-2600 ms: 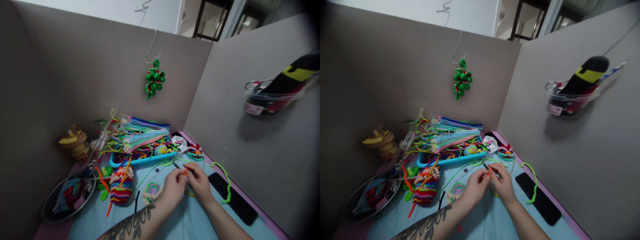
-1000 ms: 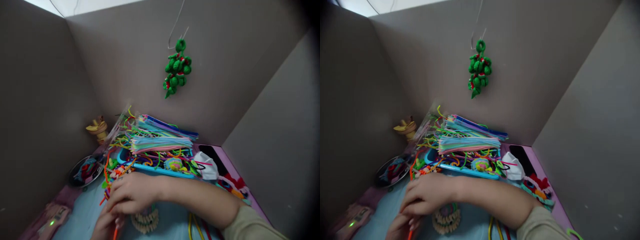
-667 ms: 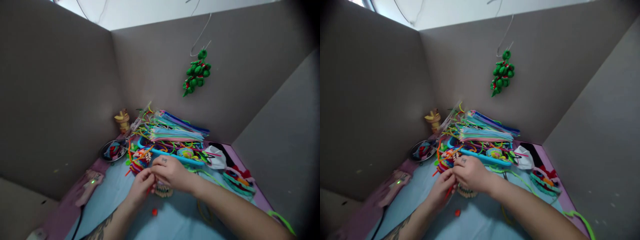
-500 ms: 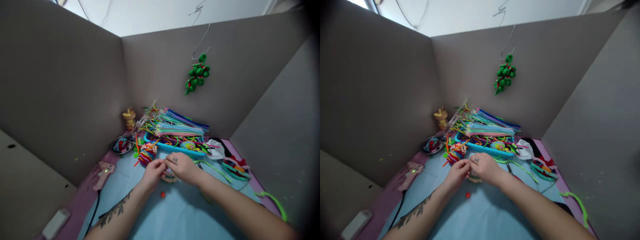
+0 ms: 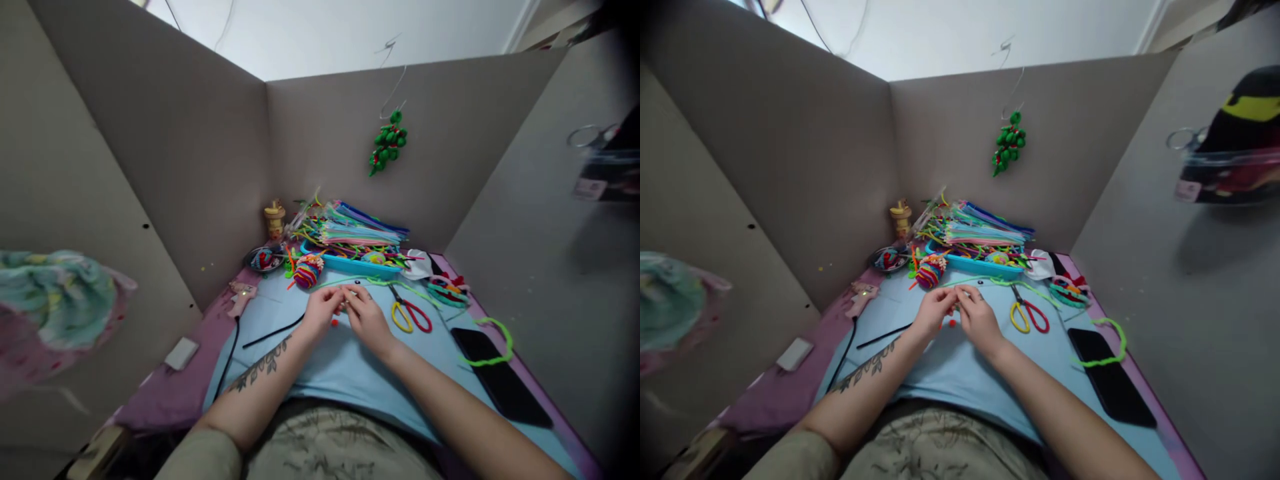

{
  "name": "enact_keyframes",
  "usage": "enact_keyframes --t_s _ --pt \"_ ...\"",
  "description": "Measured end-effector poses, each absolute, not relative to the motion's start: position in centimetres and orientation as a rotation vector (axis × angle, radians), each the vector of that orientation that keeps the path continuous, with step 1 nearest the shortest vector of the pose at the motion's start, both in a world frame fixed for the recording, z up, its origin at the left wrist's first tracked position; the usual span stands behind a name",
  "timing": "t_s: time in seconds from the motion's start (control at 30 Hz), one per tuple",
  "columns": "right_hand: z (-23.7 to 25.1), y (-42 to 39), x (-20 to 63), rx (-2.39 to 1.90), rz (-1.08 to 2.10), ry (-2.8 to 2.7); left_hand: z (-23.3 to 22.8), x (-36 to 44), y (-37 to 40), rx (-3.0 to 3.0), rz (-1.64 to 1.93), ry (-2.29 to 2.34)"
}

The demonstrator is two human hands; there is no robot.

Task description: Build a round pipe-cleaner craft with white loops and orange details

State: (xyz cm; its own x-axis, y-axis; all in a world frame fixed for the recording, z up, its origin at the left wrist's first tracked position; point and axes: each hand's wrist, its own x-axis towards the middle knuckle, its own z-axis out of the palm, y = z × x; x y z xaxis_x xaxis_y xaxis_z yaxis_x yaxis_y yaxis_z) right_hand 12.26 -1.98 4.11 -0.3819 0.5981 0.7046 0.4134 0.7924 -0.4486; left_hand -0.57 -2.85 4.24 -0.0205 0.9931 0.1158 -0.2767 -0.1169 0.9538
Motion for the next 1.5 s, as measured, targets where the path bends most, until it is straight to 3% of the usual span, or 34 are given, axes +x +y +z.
enact_keyframes --t_s 0.17,0.6,0.97,1.1,1.33,1.5 --pt "2.4 -2.6 11.7 -0.749 0.402 -1.93 2.3 -2.0 -4.6 1.015 1.309 0.969" --pt "1.4 -2.0 13.1 -0.764 0.258 -1.909 1.7 -0.3 -4.6 0.665 1.165 0.803" --pt "2.0 -2.6 12.7 -0.775 0.379 -1.755 1.6 -0.2 -4.3 0.872 1.231 0.861" --pt "2.1 -2.5 12.4 -0.833 0.643 -1.602 1.5 -0.1 -4.6 1.035 1.312 0.924" --pt "1.3 -1.9 12.0 -0.705 1.71 -1.117 1.4 -0.2 -4.1 1.111 1.44 0.899" --pt "1.5 -2.5 11.8 -0.573 1.932 -0.912 1.1 -0.3 -4.0 1.177 1.408 0.899"
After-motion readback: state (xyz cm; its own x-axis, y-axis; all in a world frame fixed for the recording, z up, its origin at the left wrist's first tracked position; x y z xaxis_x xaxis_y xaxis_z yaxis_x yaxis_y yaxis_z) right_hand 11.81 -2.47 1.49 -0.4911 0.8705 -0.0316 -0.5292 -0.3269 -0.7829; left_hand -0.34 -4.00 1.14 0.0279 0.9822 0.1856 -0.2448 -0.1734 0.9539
